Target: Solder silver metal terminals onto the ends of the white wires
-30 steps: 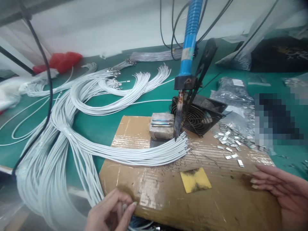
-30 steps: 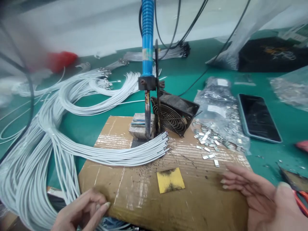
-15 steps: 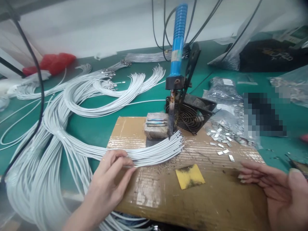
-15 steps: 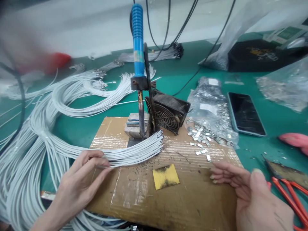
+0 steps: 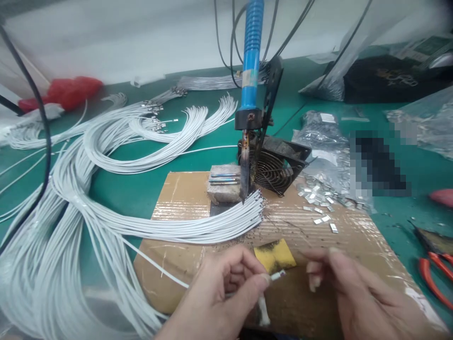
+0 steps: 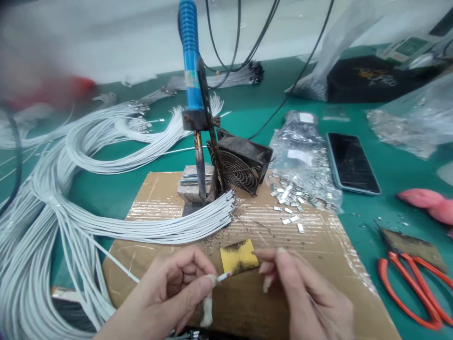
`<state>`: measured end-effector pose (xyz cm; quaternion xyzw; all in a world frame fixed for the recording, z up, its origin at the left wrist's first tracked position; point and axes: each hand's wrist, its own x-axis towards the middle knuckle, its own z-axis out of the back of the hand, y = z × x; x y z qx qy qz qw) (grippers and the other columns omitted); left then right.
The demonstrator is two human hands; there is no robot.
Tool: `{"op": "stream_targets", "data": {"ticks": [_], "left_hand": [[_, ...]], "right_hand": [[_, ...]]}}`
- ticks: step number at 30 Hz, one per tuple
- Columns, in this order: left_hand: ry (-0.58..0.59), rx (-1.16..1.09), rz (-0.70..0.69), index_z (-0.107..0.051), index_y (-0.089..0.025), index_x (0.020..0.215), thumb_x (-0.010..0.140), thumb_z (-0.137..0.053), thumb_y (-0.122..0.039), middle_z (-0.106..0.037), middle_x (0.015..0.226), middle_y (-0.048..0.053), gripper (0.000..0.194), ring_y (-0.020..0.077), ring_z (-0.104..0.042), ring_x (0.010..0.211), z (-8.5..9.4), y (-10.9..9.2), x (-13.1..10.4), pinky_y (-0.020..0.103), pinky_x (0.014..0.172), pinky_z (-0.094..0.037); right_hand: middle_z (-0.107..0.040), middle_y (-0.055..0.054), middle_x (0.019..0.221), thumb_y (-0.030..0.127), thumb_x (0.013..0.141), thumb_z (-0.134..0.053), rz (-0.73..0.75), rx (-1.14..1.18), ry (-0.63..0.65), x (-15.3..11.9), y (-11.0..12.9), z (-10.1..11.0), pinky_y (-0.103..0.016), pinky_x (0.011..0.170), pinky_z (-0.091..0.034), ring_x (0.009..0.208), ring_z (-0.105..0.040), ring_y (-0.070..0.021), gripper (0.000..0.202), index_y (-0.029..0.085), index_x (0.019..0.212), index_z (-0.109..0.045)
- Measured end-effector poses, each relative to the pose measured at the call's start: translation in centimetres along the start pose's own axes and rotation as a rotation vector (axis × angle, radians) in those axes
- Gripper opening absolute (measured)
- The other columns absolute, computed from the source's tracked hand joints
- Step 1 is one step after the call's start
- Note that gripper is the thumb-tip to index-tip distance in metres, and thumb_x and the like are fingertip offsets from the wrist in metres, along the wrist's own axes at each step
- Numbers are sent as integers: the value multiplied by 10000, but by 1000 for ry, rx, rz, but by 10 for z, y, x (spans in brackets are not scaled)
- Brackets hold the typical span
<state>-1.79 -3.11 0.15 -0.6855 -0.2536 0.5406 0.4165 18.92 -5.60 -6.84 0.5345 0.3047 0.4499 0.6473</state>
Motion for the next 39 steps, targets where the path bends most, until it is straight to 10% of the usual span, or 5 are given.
{"op": "stream_targets", "data": {"ticks": [3, 9, 20, 31, 39], "left_hand": [[-39, -106, -32, -659, -187, 801, 907, -784, -491, -479, 627, -70, 345, 67, -273, 485, 5, 2, 3, 222, 445, -151], [-50, -217, -46, -713, -166, 791, 879, -827, -538, -525, 636, -53, 399, 54, -237, 491, 10, 3, 1, 228, 436, -96], [-126, -224, -98, -652, -185, 721, 828, -880, -535, -424, 592, -93, 431, 86, -267, 550, 1, 1, 0, 199, 523, -294], [-55, -182, -53, -593, -178, 714, 799, -867, -610, -467, 627, -70, 519, 97, -343, 598, 3, -2, -1, 220, 568, -282], [-48, -177, -13, -599, -174, 747, 779, -866, -644, -509, 647, -56, 542, 93, -353, 590, 5, -1, -2, 233, 562, -246]], "right_hand": [[-760, -3, 659, 344, 925, -748, 74, 1, 224, -4, 20, -17, -145, 541, -596, 553, -728, -141, 251, 245, 703, -807], [-799, -19, 741, 274, 868, -806, 84, 162, 287, -9, 38, -38, -184, 563, -619, 602, -757, -168, 107, 303, 909, -901], [-781, 6, 718, 230, 873, -812, 38, 220, 299, -10, 41, -37, -156, 532, -573, 590, -743, -140, 191, 367, 969, -902], [-754, -59, 649, 590, 865, -770, 122, 17, 98, -4, 42, -32, -263, 559, -637, 648, -768, -241, 366, 243, 798, -865], [-753, 16, 684, 329, 941, -748, 221, -30, 256, 3, 36, -19, -146, 547, -588, 591, -730, -136, 190, 268, 773, -811]]}}
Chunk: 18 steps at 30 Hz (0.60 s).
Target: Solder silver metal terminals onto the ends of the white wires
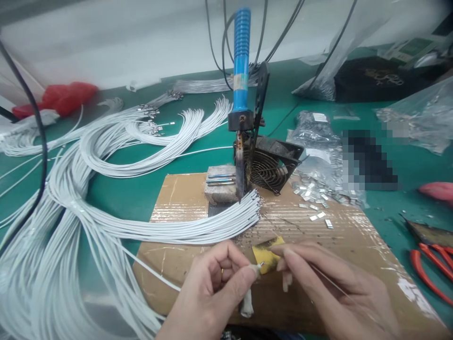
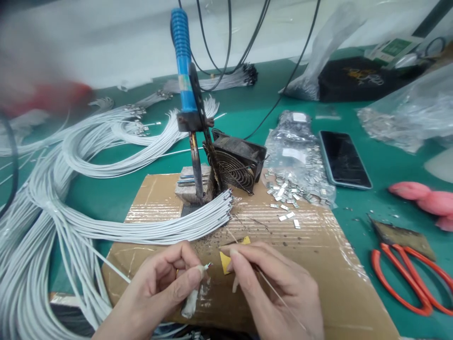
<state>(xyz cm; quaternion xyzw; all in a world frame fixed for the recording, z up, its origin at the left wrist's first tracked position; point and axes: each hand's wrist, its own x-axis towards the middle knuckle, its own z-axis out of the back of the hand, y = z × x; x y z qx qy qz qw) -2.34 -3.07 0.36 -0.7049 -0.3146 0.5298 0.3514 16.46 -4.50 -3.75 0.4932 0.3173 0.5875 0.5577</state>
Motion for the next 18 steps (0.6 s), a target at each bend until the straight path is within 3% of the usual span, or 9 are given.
{"op": "stream_targets", "data": {"ticks": [2, 5, 9, 11, 15, 18], "left_hand": [[9, -4, -10, -585, -178, 731, 808, -854, -620, -468, 624, -73, 523, 86, -321, 575, 0, 0, -1, 229, 553, -234], [4, -5, -30, -586, -179, 716, 815, -856, -604, -428, 601, -89, 513, 82, -312, 561, -1, 1, -1, 219, 540, -241], [-18, 8, -38, -583, -184, 703, 785, -863, -632, -476, 586, -80, 535, 85, -377, 551, -3, 4, 0, 214, 549, -303], [-30, 18, -43, -579, -188, 702, 779, -861, -640, -493, 583, -77, 539, 86, -397, 547, -4, 6, 1, 215, 553, -317], [-70, 47, -64, -577, -190, 709, 822, -846, -585, -507, 581, -77, 492, 84, -423, 546, -6, 5, 1, 215, 557, -315], [-86, 63, -66, -578, -187, 707, 835, -846, -546, -510, 583, -75, 465, 81, -427, 548, -6, 5, 1, 212, 556, -307]], "right_hand": [[-790, 47, 766, 256, 924, -767, 67, -9, 35, -1, 1, -2, -110, 611, -591, 624, -744, -106, 86, 306, 896, -831], [-812, 47, 840, 215, 944, -753, 128, -20, 103, -1, 3, -5, -108, 678, -596, 698, -771, -105, 141, 319, 992, -836], [-771, 38, 776, 204, 989, -705, 116, -22, 195, -1, 4, -6, -113, 572, -551, 634, -734, -102, 140, 280, 928, -804], [-755, 49, 752, 228, 985, -716, 77, -7, 182, -2, 2, -6, -109, 553, -535, 598, -713, -93, 131, 279, 883, -781], [-723, 87, 675, 261, 982, -714, -3, 22, 34, -4, -2, -5, -99, 585, -534, 561, -688, -83, 125, 309, 880, -770], [-669, 71, 620, 316, 1047, -619, -19, -37, 40, -4, -1, -6, -122, 525, -483, 537, -641, -84, 283, 264, 781, -700]]}}
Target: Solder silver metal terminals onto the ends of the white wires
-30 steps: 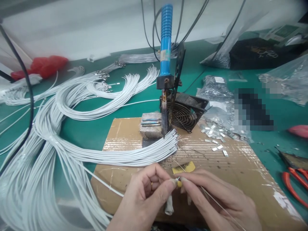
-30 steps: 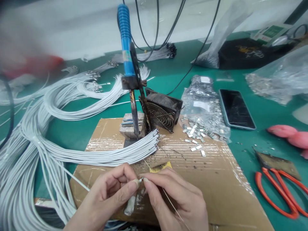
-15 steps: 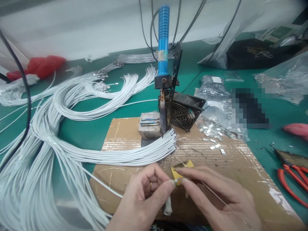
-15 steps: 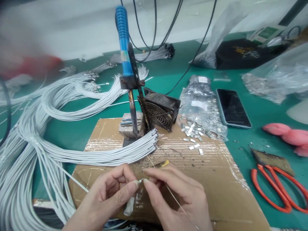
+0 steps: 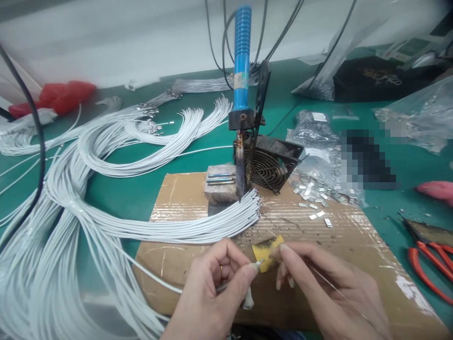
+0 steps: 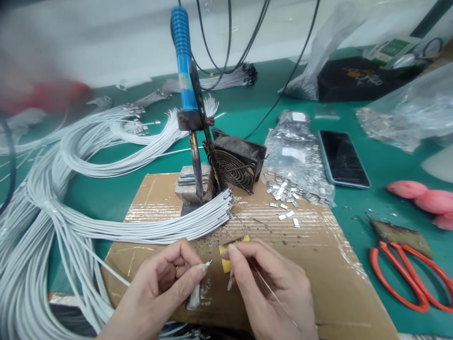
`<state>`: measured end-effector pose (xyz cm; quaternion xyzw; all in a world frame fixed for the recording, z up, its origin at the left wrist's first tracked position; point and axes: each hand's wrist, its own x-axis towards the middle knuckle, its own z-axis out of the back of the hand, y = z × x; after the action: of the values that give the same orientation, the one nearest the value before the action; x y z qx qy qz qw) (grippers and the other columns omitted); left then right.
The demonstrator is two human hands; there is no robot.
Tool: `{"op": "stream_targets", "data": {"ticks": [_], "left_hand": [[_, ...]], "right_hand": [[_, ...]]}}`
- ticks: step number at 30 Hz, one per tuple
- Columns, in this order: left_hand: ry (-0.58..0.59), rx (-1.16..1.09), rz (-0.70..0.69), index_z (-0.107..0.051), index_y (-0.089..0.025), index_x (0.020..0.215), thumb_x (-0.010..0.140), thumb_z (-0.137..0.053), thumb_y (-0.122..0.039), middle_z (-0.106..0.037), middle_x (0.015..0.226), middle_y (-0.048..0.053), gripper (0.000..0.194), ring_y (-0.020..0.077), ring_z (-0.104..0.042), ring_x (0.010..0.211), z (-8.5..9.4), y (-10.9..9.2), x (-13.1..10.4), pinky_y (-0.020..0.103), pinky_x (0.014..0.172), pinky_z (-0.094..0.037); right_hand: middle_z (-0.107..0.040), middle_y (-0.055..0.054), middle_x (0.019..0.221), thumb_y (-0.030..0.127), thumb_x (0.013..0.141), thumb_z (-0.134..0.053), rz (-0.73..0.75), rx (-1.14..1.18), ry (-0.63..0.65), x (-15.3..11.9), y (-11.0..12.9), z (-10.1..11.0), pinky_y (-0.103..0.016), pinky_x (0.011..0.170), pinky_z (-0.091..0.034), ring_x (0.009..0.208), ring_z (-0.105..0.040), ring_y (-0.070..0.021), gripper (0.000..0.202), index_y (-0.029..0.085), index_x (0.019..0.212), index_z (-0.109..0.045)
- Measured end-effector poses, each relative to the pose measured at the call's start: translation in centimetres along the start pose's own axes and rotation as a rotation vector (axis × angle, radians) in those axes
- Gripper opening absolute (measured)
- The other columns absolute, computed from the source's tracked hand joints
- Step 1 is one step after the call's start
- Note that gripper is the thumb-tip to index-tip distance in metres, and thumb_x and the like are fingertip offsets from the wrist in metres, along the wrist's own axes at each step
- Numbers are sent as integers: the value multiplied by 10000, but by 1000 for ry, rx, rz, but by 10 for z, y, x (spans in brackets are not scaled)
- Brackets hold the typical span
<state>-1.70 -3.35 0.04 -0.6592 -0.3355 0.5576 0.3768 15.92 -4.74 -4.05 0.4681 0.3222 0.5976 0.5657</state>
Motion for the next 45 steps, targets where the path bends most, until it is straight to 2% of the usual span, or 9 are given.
{"op": "stream_targets", "data": {"ticks": [3, 7, 12, 16, 22, 28, 35, 40, 45], "left_hand": [[12, -7, 4, -574, -189, 701, 821, -851, -568, -515, 576, -74, 485, 82, -428, 543, -1, 1, 0, 211, 554, -309], [41, -45, 31, -567, -194, 691, 784, -861, -629, -504, 561, -77, 533, 88, -431, 539, -2, 2, -1, 213, 560, -330], [24, -79, 70, -580, -187, 691, 777, -880, -611, -506, 624, -58, 526, 105, -433, 602, 3, -4, -4, 210, 588, -345], [15, -96, 78, -607, -180, 709, 776, -895, -582, -497, 641, -58, 499, 113, -412, 632, 5, -6, -5, 209, 609, -345], [13, -86, 84, -613, -176, 730, 787, -887, -581, -522, 656, -49, 492, 115, -420, 633, 3, -4, -6, 219, 612, -336], [46, -91, 81, -581, -183, 700, 783, -886, -590, -409, 615, -85, 516, 99, -328, 588, 3, -3, -6, 229, 571, -246], [42, -85, 80, -574, -186, 710, 811, -868, -577, -443, 629, -74, 499, 102, -332, 595, 4, -3, -5, 242, 575, -226], [51, -95, 68, -593, -182, 721, 831, -863, -549, -412, 625, -82, 468, 106, -284, 605, 4, -3, -5, 248, 574, -206], [58, -120, 95, -585, -183, 706, 812, -882, -538, -395, 620, -85, 474, 105, -282, 600, 2, -2, -5, 247, 578, -204]], "right_hand": [[-546, 51, 599, 365, 1092, -520, 32, -71, 117, 2, 5, -5, -162, 449, -397, 511, -533, -82, 455, 224, 660, -517], [-491, 60, 630, 307, 1076, -541, 65, -85, 167, 3, 7, -9, -164, 435, -369, 499, -450, -74, 425, 226, 680, -408], [-549, 61, 620, 284, 1101, -510, 54, -101, 51, 8, 1, 5, -154, 536, -448, 540, -552, -81, 386, 239, 720, -554], [-744, 30, 803, 276, 977, -714, 158, -116, 75, 8, 1, 6, -154, 645, -570, 700, -723, -115, 72, 282, 1002, -781], [-741, -46, 695, 500, 884, -773, 100, -119, -56, 4, 1, -2, -268, 567, -621, 634, -721, -203, 266, 250, 905, -860], [-722, -43, 648, 487, 867, -787, 44, -84, -93, 7, -2, 9, -272, 527, -607, 593, -708, -208, 250, 249, 836, -859], [-716, 42, 649, 208, 918, -729, 73, -8, 17, 7, 0, 10, -149, 519, -535, 532, -674, -100, 149, 289, 842, -830], [-778, 17, 783, 197, 952, -721, 59, 82, 171, 4, 3, 3, -145, 574, -569, 633, -731, -106, 154, 274, 984, -850], [-761, 20, 756, 133, 949, -708, 213, 5, 190, 6, 4, 4, -168, 656, -590, 653, -721, -116, 182, 263, 955, -835]]}}
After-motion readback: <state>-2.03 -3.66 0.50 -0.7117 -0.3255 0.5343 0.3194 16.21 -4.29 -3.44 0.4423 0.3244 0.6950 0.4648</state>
